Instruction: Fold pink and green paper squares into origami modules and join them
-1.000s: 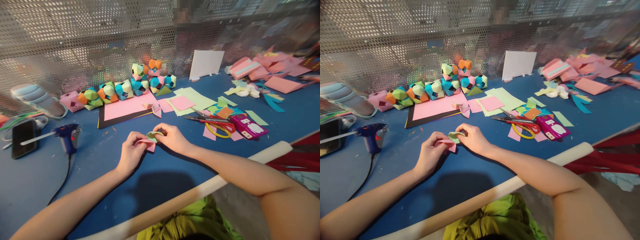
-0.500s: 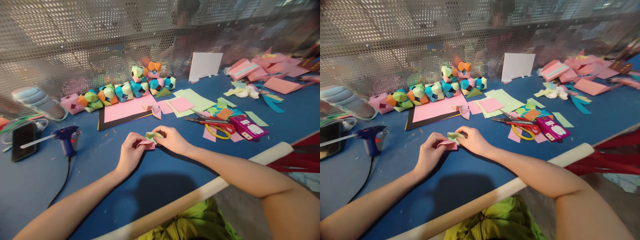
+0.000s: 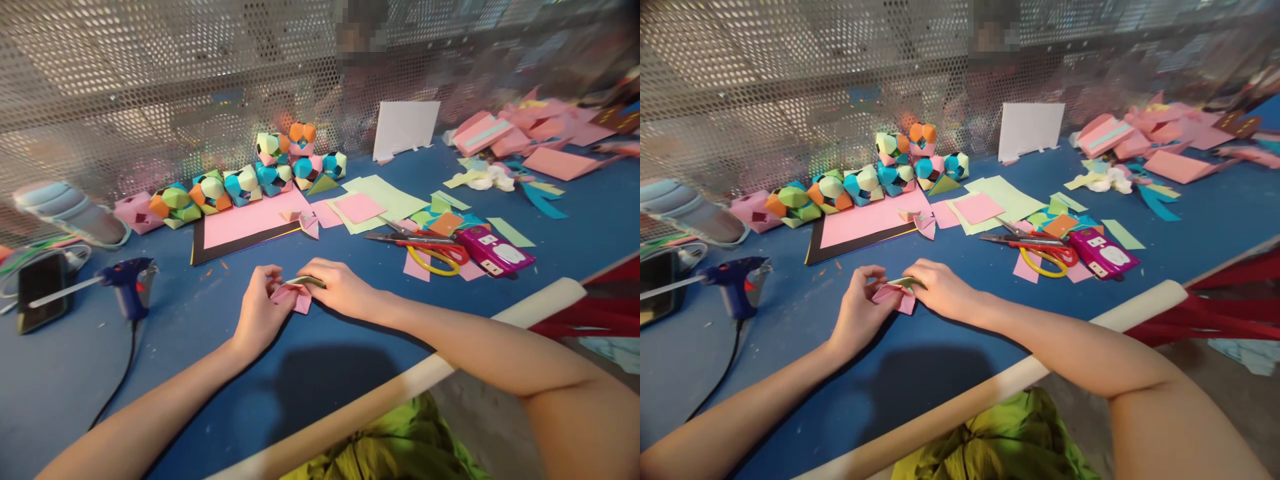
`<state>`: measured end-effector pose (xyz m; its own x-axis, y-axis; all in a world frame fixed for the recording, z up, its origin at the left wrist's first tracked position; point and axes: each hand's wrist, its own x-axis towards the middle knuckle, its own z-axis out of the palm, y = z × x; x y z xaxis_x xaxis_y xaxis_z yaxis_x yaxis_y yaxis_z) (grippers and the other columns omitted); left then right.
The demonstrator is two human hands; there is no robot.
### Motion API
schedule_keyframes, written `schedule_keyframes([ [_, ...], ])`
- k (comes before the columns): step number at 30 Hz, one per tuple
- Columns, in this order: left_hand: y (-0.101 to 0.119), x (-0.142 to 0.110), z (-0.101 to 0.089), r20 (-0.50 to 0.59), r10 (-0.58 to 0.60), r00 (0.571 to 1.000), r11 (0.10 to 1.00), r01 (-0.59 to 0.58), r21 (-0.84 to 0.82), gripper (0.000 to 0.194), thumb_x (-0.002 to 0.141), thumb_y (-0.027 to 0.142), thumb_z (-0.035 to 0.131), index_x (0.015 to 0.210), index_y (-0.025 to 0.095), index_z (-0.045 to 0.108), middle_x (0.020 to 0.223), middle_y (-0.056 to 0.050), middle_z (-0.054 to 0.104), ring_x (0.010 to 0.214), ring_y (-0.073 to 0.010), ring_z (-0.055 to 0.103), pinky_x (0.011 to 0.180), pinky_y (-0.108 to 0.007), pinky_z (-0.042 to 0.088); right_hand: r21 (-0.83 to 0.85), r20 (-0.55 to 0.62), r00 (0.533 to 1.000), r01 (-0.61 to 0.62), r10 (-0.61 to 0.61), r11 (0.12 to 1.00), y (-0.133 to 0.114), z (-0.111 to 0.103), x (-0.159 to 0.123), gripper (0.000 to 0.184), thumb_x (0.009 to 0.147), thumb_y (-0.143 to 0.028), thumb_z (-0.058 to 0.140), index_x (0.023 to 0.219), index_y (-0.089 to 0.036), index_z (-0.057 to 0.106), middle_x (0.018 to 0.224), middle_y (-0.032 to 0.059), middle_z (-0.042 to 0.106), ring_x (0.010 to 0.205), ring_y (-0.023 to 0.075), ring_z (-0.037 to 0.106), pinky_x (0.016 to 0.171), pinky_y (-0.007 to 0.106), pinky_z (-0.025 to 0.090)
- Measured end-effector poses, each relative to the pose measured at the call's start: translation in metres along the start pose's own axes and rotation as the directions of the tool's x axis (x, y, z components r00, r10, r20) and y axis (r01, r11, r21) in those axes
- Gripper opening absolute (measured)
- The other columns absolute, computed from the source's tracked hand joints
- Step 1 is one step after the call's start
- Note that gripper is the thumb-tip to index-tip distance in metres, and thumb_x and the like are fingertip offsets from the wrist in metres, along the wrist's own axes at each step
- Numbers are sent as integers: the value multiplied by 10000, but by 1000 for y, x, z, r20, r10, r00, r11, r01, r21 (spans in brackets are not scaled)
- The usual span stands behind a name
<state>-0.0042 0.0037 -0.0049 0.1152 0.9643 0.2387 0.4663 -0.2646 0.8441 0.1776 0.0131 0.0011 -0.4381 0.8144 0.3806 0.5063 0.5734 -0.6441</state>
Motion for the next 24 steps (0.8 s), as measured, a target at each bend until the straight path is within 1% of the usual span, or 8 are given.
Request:
schedule_keyframes([
  [3, -4, -1, 0, 42, 99, 994, 993, -102, 61, 332, 749, 251, 631, 1053, 210, 504, 951, -25, 561, 823, -162, 619, 769, -315, 496, -26, 0, 1000, 3, -3, 1000, 3, -1, 1, 169, 864, -138, 541, 971, -161, 670, 952, 89, 671, 894, 193, 637, 813, 316, 489],
  [5, -5, -3, 0, 54, 164, 985, 982, -168, 90, 297, 776, 226, 607, 1055, 215, 503, 973, -34, 556, 863, -168, 615, 791, -323, 500, -17, -18, 999, -43, 42, 999, 3, -2, 3, 179, 842, -113, 551, 961, -168, 672, 951, 77, 680, 889, 186, 639, 812, 307, 486],
  [8, -5, -6, 1, 69, 238, 969, 962, -245, 123, 273, 801, 202, 592, 1057, 219, 497, 977, -37, 555, 851, -161, 612, 768, -314, 507, 4, -44, 989, -142, 142, 990, 3, -4, 5, 209, 798, -79, 576, 967, -172, 658, 980, 63, 690, 888, 176, 638, 805, 291, 478],
  [10, -6, -6, 2, 76, 266, 961, 952, -274, 135, 274, 812, 204, 592, 1066, 217, 491, 978, -40, 557, 841, -160, 612, 750, -311, 509, 10, -19, 986, -164, 164, 986, 1, -4, 5, 199, 793, -87, 584, 965, -166, 643, 971, 59, 691, 869, 171, 633, 782, 282, 473],
  [13, -8, -5, 3, 60, 276, 959, 950, -281, 136, 282, 812, 214, 600, 1071, 210, 487, 984, -43, 552, 852, -164, 610, 766, -324, 510, 4, 34, 994, -107, 107, 994, -2, -3, 3, 153, 805, -94, 581, 937, -153, 632, 924, 59, 683, 816, 158, 619, 736, 267, 461],
  [16, -11, -4, 3, 27, 279, 960, 951, -280, 135, 308, 797, 220, 620, 1074, 209, 487, 992, -39, 538, 864, -165, 600, 788, -336, 507, -10, 12, 999, -35, 35, 999, -2, -3, 2, 140, 812, -89, 580, 929, -146, 631, 911, 63, 673, 793, 151, 608, 718, 261, 453],
  [20, -13, -2, 3, -6, 271, 963, 953, -267, 143, 346, 779, 237, 645, 1085, 207, 486, 1013, -40, 527, 852, -156, 583, 786, -330, 501, -24, -19, 1000, -16, 15, 1000, -1, -3, 1, 122, 821, -90, 587, 926, -125, 640, 908, 77, 672, 813, 156, 612, 726, 260, 456],
  [24, -12, -1, 3, -3, 203, 979, 971, -201, 126, 376, 759, 249, 658, 1087, 200, 483, 1005, -34, 535, 789, -141, 582, 751, -318, 495, -25, -23, 1000, 7, -7, 1000, -2, -1, 1, 118, 826, -104, 593, 929, -118, 648, 913, 82, 675, 818, 156, 613, 728, 260, 459],
])
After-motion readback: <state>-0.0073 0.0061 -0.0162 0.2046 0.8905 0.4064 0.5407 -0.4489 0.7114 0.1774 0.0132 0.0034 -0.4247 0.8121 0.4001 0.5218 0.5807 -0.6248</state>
